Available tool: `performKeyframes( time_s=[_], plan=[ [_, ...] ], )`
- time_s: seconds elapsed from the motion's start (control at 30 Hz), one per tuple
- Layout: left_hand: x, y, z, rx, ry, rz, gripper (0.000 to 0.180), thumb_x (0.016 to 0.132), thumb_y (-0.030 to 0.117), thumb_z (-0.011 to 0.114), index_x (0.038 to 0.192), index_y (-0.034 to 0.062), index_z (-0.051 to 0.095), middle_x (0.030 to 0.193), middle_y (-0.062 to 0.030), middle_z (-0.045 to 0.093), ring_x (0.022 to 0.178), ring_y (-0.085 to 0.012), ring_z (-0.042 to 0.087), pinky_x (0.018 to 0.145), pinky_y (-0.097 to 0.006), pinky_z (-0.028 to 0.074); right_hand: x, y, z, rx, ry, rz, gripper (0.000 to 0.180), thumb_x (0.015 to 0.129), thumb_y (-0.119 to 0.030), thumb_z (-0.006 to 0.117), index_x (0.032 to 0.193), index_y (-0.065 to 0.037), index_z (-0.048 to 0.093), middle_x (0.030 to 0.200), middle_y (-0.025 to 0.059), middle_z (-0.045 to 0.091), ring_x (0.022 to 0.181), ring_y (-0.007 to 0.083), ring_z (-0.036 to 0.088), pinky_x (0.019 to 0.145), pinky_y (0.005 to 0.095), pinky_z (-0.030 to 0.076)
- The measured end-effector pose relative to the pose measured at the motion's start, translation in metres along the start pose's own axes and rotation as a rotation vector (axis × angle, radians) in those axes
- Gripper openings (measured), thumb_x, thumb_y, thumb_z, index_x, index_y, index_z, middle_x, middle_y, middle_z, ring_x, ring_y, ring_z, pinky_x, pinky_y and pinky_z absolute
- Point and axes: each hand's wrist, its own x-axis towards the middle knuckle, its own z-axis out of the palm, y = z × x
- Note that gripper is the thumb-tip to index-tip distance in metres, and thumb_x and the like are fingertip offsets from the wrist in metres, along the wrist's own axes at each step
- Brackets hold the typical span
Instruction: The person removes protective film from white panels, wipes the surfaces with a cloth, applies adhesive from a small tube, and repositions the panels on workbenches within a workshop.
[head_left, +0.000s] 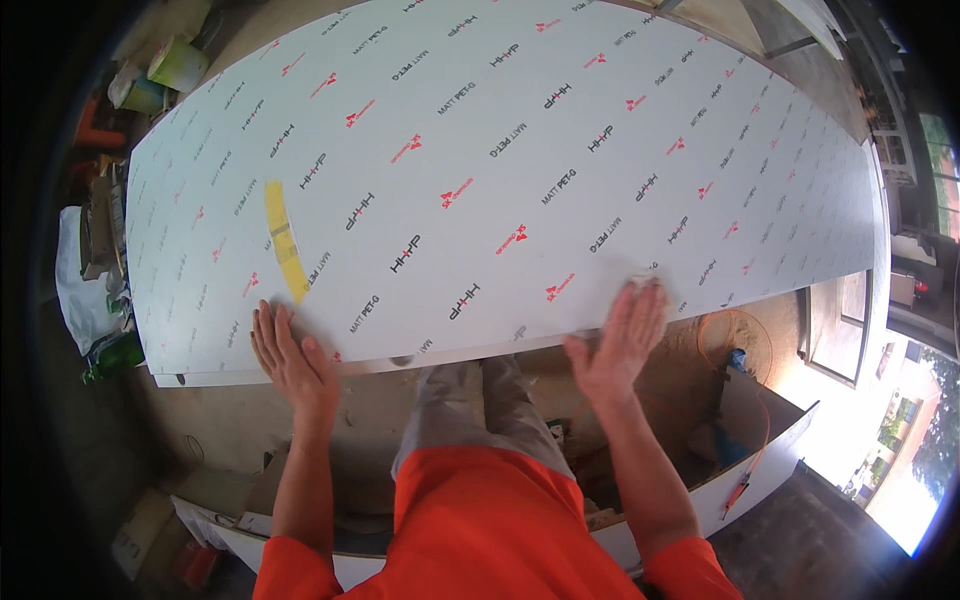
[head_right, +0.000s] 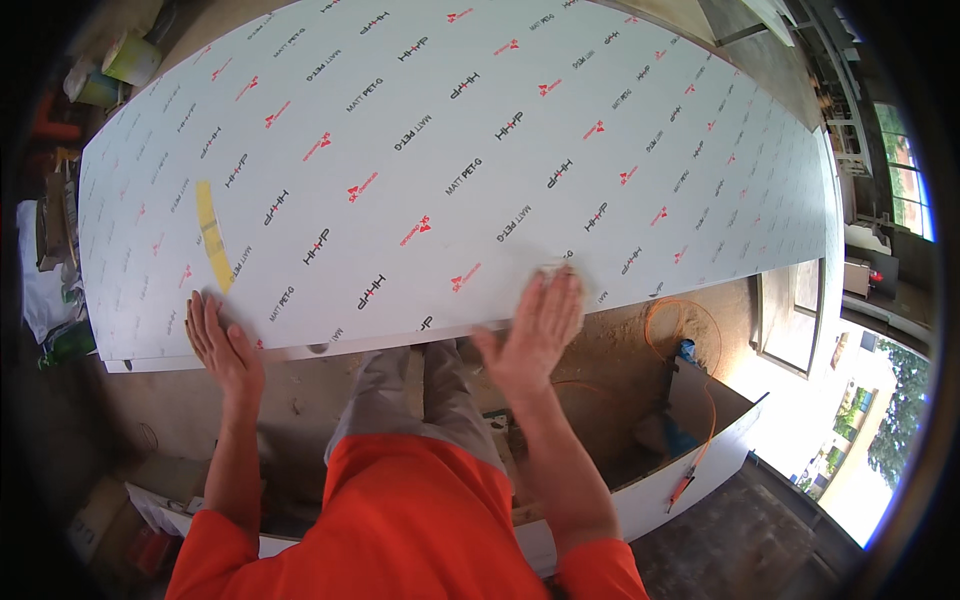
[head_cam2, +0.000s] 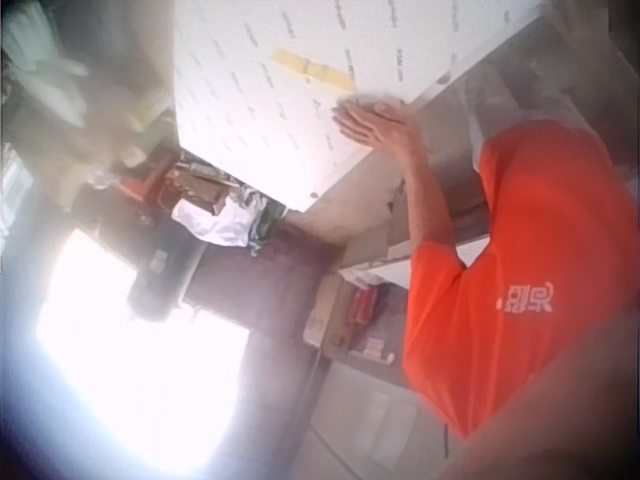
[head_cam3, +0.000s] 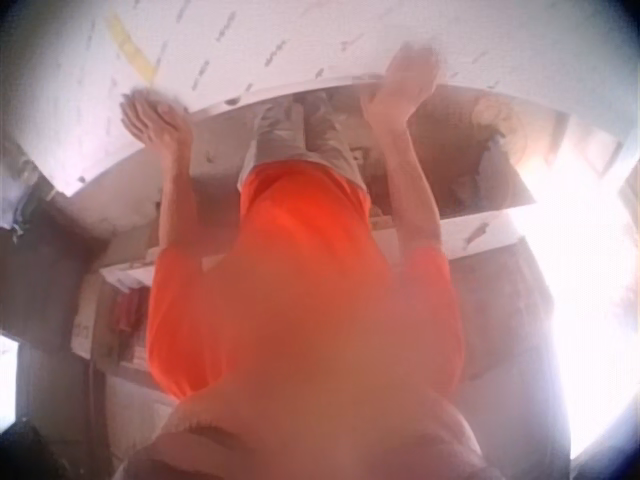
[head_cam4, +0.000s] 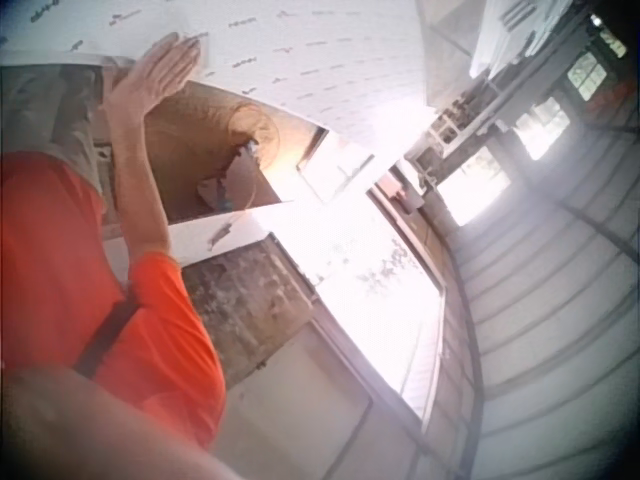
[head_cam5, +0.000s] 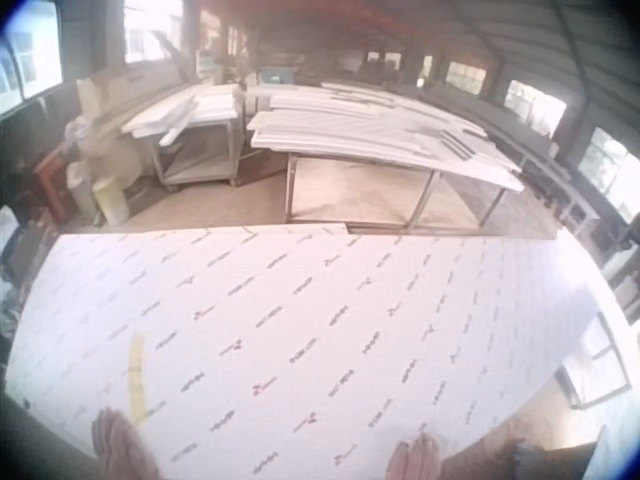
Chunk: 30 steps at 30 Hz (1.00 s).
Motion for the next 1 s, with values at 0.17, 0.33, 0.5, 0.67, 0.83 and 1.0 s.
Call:
performKeyframes(
  time_s=[0.17, 0.33, 0.5, 0.67, 0.83, 1.0],
  plan=[
    [0.011, 0.006, -0.002, -0.011, -0.024, 0.045, 0.054, 0.113, 0.031, 0.039, 0.152, -0.0061, 0.044, 0.161, -0.0267, 0.043, 0.151, -0.0487, 0.037, 0.125, -0.06, 0.022, 0.002, -0.197, 0.043, 0.302, -0.164, -0.395, 0.099, 0.095, -0.075, 0.05, 0.157, 0.002, 0.044, 0.166, 0.0229, 0.039, 0.157, 0.0382, 0.033, 0.131, 0.0505, 0.019],
    [0.005, 0.0, -0.002, 0.01, 0.0, 0.035, 0.054, 0.113, 0.033, 0.039, 0.151, -0.006, 0.046, 0.16, -0.0259, 0.044, 0.151, -0.0475, 0.037, 0.125, -0.059, 0.022, 0.003, -0.125, 0.033, 0.223, -0.09, -0.303, 0.097, 0.095, -0.078, 0.048, 0.154, -0.001, 0.048, 0.164, 0.0233, 0.042, 0.155, 0.0398, 0.034, 0.128, 0.054, 0.024],
    [0.001, -0.001, -0.005, 0.001, 0.021, 0.029, 0.054, 0.113, 0.034, 0.039, 0.149, -0.006, 0.048, 0.159, -0.0254, 0.046, 0.151, -0.0461, 0.038, 0.125, -0.058, 0.022, 0.014, 0.092, -0.003, -0.036, 0.102, 0.043, 0.093, 0.105, -0.071, 0.034, 0.165, 0.0, 0.03, 0.168, 0.03, 0.029, 0.157, 0.0485, 0.026, 0.127, 0.0601, 0.016],
    [0.009, -0.001, 0.0, -0.008, -0.019, 0.065, 0.053, 0.112, 0.03, 0.042, 0.152, -0.0061, 0.044, 0.16, -0.0269, 0.044, 0.15, -0.0469, 0.038, 0.125, -0.059, 0.022, 0.028, 0.222, -0.032, -0.09, 0.193, 0.606, 0.094, 0.105, -0.072, 0.033, 0.167, -0.001, 0.025, 0.173, 0.0268, 0.02, 0.161, 0.046, 0.015, 0.13, 0.0566, 0.012],
    [0.024, 0.032, -0.003, -0.141, -0.097, 0.125, 0.057, 0.109, 0.026, 0.05, 0.156, -0.006, 0.037, 0.164, -0.0299, 0.034, 0.153, -0.0491, 0.03, 0.125, -0.063, 0.02, 0.008, 0.013, -0.001, 0.143, 0.058, 0.079, 0.101, 0.1, -0.073, 0.047, 0.166, 0.001, 0.026, 0.171, 0.0292, 0.024, 0.158, 0.0496, 0.023, 0.127, 0.0633, 0.017],
    [0.08, 0.18, 0.011, -0.359, -0.202, 0.306, 0.063, 0.107, 0.029, 0.054, 0.156, -0.0056, 0.035, 0.167, -0.0297, 0.028, 0.155, -0.0501, 0.026, 0.125, -0.065, 0.019, 0.004, -0.022, -0.002, 0.192, -0.013, -0.128, 0.098, 0.092, -0.074, 0.058, 0.152, 0.003, 0.05, 0.163, 0.0267, 0.042, 0.154, 0.0435, 0.034, 0.126, 0.0559, 0.026]
  ],
)
